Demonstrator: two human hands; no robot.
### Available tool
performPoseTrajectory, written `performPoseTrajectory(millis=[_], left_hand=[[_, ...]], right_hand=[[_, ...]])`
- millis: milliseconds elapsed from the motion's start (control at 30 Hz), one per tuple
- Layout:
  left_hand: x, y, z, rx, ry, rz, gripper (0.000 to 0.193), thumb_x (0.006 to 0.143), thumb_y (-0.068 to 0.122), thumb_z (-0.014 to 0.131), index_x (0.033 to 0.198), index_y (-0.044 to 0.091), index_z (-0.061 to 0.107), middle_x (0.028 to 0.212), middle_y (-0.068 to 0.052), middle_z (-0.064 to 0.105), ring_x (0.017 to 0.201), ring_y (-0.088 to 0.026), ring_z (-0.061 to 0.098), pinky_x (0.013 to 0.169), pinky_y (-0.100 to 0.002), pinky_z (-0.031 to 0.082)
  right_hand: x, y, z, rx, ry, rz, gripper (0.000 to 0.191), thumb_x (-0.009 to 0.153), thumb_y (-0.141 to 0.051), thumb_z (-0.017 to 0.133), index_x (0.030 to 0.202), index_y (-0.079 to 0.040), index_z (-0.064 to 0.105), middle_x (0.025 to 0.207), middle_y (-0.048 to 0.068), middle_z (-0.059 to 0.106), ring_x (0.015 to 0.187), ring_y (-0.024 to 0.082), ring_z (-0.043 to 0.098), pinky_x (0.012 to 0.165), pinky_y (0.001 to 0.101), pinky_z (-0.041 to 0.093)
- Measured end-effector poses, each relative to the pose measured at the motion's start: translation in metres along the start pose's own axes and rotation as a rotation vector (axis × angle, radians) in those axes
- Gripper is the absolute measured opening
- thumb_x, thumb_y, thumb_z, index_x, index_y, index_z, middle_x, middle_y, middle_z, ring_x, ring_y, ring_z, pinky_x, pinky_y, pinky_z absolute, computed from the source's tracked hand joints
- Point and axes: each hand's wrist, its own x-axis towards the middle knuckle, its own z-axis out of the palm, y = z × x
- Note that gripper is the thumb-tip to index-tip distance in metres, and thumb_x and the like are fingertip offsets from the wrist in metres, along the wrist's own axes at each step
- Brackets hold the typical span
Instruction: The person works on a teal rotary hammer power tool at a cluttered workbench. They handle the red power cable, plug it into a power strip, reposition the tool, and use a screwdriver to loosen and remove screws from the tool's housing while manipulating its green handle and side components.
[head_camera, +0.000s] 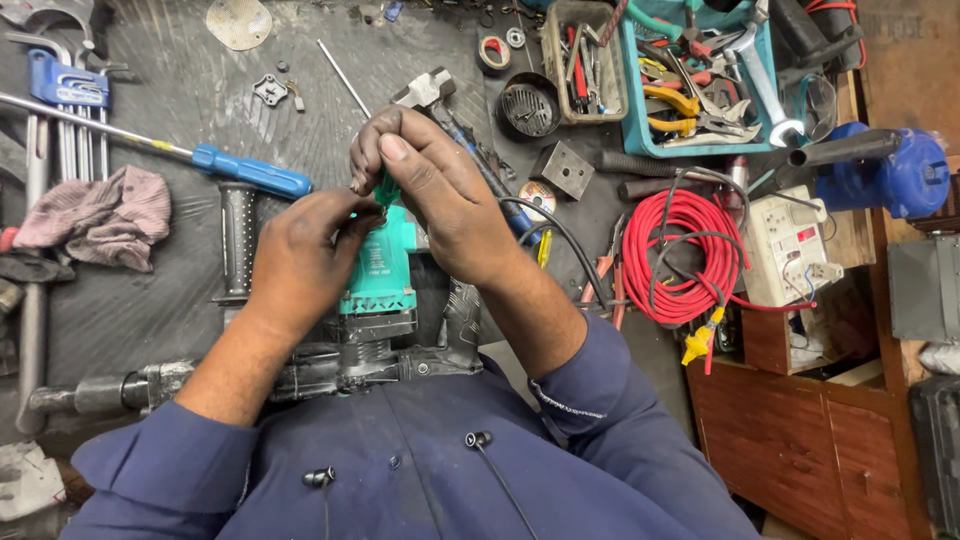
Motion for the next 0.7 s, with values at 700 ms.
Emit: performPoseTrajectory(millis=[700], left_hand=[[0.019,0.008,-0.025,-0.29,0.091,-0.036,0.023,0.105,0.002,0.063,0.128,0.006,0.062,0.124,-0.011,0.065,0.11,-0.03,0.068,0.093,-0.039,0.056]], right_hand=[[0.026,-0.008,-0.002,-0.128,-0.18,-0.045,0.035,0.109,-0.036,0.046,0.086,-0.01,0.043,0.077,-0.001,0.046,0.072,0.009,0.042,0.071,0.0249,0.039]])
